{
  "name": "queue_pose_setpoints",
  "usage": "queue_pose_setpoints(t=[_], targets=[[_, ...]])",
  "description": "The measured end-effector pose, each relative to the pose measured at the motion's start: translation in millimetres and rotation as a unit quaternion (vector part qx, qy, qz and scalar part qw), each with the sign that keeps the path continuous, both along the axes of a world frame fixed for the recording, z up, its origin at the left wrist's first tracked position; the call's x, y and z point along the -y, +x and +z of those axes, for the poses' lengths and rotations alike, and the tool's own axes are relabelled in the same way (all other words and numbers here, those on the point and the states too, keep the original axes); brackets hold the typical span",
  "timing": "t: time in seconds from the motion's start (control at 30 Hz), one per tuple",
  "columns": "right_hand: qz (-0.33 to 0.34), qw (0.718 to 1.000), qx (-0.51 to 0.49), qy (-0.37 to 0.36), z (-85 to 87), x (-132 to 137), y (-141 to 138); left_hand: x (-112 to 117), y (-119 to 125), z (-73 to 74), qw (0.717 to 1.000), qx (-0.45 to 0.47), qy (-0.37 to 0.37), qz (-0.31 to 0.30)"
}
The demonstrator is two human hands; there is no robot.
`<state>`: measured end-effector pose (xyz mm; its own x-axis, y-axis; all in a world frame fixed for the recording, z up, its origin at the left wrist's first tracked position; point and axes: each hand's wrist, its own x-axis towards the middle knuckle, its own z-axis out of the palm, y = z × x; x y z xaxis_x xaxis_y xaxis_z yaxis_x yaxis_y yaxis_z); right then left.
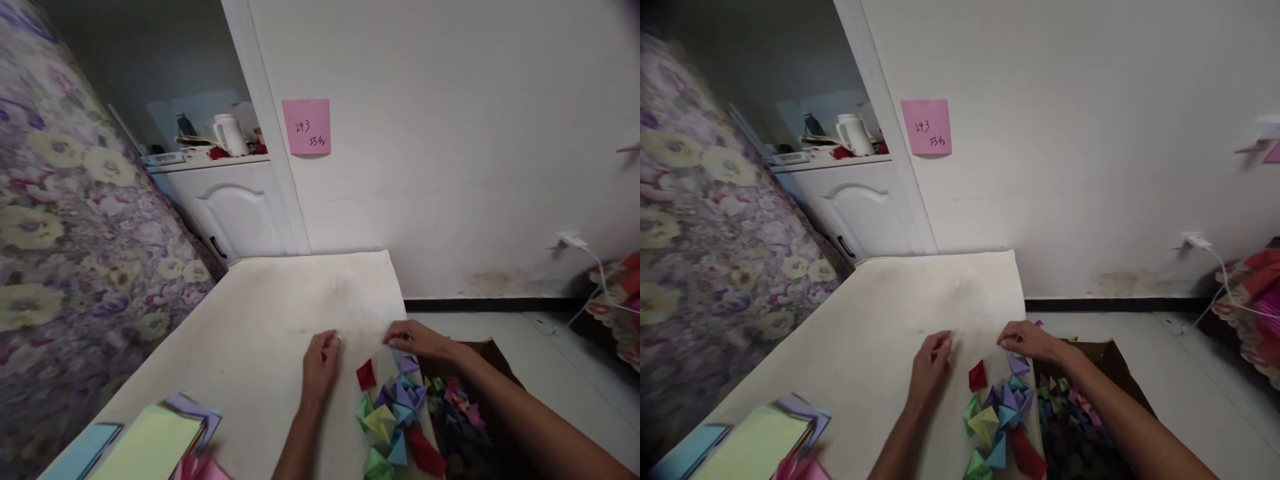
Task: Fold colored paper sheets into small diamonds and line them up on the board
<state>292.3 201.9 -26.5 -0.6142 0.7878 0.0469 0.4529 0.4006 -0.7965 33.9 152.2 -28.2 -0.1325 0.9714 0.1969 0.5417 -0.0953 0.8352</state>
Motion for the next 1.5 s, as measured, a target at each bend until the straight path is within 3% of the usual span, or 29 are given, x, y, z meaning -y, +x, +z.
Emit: queue_pose_setpoints(t=[0.1, 0.23, 0.37, 0.47, 0.57, 0.67, 0.8, 0.9, 1.0, 1.1, 1.17, 1.2, 1.27, 1.3, 1.37, 1.5], targets=[[0.022, 1.000, 0.015, 0.017, 5.6, 7, -6, 40, 22, 2.4, 0.994, 0.035, 0.037, -0.102], [0.059, 0.996, 0.042, 0.048, 9.2, 4, -21, 83, 11, -7.6, 0.996, -0.020, 0.041, -0.073], [0.092, 0.990, 0.090, 0.058, 7.3, 1, -45, 102, -12, -28.2, 0.977, -0.095, 0.024, -0.188], [0.109, 0.985, 0.119, 0.059, 5.4, 3, -55, 105, -10, -41.1, 0.953, -0.151, 0.032, -0.261], [0.106, 0.984, 0.133, 0.056, 5.7, 7, -49, 106, 15, -48.0, 0.953, -0.145, 0.052, -0.261], [0.079, 0.987, 0.134, 0.045, 8.3, 12, -27, 103, 53, -45.4, 0.963, -0.106, 0.087, -0.232], [0.021, 0.993, 0.114, 0.023, 10.6, 19, 24, 89, 112, -24.2, 0.965, -0.081, 0.076, -0.236], [-0.022, 0.996, 0.088, -0.008, 5.8, 25, 67, 78, 154, -3.1, 0.948, -0.102, 0.082, -0.289], [-0.068, 0.995, 0.056, -0.037, -7.2, 32, 101, 77, 180, 10.0, 0.932, -0.115, 0.078, -0.334], [-0.114, 0.992, 0.027, -0.051, -25.0, 40, 120, 83, 171, 9.3, 0.936, -0.111, 0.094, -0.321], [-0.136, 0.989, 0.011, -0.060, -36.9, 48, 126, 84, 146, 3.5, 0.959, -0.095, 0.105, -0.247], [-0.143, 0.988, 0.006, -0.065, -42.8, 54, 127, 84, 131, 0.3, 0.976, -0.080, 0.097, -0.177], [-0.165, 0.983, -0.010, -0.074, -55.0, 67, 128, 79, 107, -5.1, 0.996, -0.040, 0.051, -0.065], [-0.184, 0.980, -0.021, -0.079, -61.9, 75, 129, 76, 101, -6.9, 0.999, -0.014, 0.019, -0.042], [-0.261, 0.960, -0.056, -0.088, -78.0, 94, 134, 70, 104, -8.7, 0.998, 0.044, -0.029, -0.046], [-0.417, 0.903, -0.054, -0.090, -119.6, 143, 163, 72, 149, -7.7, 0.983, 0.127, -0.055, -0.119]])
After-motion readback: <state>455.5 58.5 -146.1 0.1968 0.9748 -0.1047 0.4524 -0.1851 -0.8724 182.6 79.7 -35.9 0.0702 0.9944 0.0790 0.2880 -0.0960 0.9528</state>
